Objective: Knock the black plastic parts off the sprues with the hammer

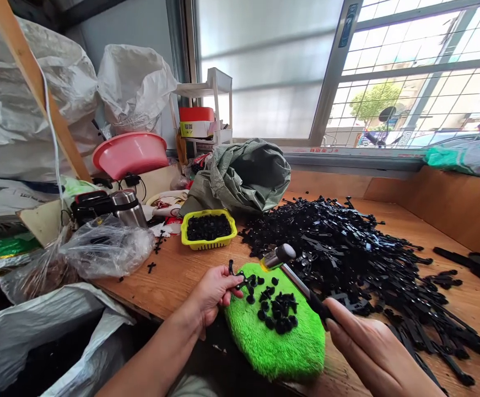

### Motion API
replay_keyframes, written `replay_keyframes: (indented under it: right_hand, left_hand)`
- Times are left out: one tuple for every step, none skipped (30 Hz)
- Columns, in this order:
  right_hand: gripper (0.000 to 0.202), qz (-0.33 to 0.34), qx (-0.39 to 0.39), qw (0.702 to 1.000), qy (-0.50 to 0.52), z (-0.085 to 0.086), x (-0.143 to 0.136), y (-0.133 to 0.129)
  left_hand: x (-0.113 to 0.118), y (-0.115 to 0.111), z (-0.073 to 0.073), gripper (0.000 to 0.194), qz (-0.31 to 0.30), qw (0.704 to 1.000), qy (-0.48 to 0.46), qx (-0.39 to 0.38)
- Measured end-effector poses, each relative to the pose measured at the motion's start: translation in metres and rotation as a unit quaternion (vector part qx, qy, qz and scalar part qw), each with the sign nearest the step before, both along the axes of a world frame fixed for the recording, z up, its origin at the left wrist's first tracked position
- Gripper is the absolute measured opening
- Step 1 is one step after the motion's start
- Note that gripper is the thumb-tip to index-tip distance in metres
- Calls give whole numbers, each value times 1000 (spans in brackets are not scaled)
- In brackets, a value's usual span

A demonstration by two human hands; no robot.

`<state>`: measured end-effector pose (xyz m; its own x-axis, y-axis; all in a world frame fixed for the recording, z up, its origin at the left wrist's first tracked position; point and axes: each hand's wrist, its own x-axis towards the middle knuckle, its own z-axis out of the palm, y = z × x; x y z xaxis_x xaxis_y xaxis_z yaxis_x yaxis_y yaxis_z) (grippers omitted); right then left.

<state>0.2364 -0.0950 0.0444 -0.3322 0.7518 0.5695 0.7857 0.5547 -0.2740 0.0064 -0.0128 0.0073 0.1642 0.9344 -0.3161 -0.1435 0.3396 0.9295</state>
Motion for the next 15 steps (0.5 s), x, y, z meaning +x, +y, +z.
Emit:
replay_keyframes:
  right_hand:
    - [38, -5, -13, 1000, 13, -2, 1, 0]
    - [39, -12, -25, 999, 22, -4, 1, -1]
    - [40, -18, -36, 999, 29, -7, 2, -1]
    - [41, -21, -42, 998, 36, -9, 3, -1]
    - [42, -21, -46, 998, 41, -12, 4, -2]
    - [43, -19, -50, 998, 43, -14, 4, -2]
    - [45, -15, -50, 998, 45, -15, 5, -2]
    - [47, -9, -52, 998, 43, -16, 5, -3]
    - [49, -3, -54, 998, 38, -16, 5, -3]
    - [50, 2, -55, 998, 33, -15, 4, -2]
    - [51, 8, -54, 998, 26, -14, 4, -2]
    - [51, 12, -49, 998, 22, -13, 2, -1]
    - [51, 16, -42, 999, 21, -11, 1, -1]
    - [51, 20, -34, 999, 22, -9, -1, -1]
    - [51, 20, -26, 999, 25, -6, -3, 0]
  left_hand:
    - [-1, 0, 0, 18, 1, 1000, -7, 0]
    - [-1, 0, 0, 18, 2, 1000, -12, 0]
    - [-1, 0, 0, 18, 2, 1000, -15, 1]
    - [-1, -1, 0, 18, 1, 1000, -16, 2]
    - [0, -1, 0, 19, 0, 1000, -15, 3]
    - [0, -1, 0, 19, 0, 1000, -14, 4]
    - [1, -1, 0, 20, -1, 1000, -11, 6]
    - [1, -1, 0, 20, 1, 1000, -7, 8]
    - [2, -1, -1, 21, 2, 1000, -3, 11]
    - [2, -1, -1, 22, 4, 1000, 3, 13]
    - [2, -1, -1, 22, 7, 1000, 8, 15]
    - [2, -1, -1, 23, 10, 1000, 14, 17]
    - [2, -1, -1, 23, 13, 1000, 18, 19]
    - [2, -1, -1, 24, 15, 999, 22, 21]
    - [2, -1, -2, 24, 17, 999, 27, 24]
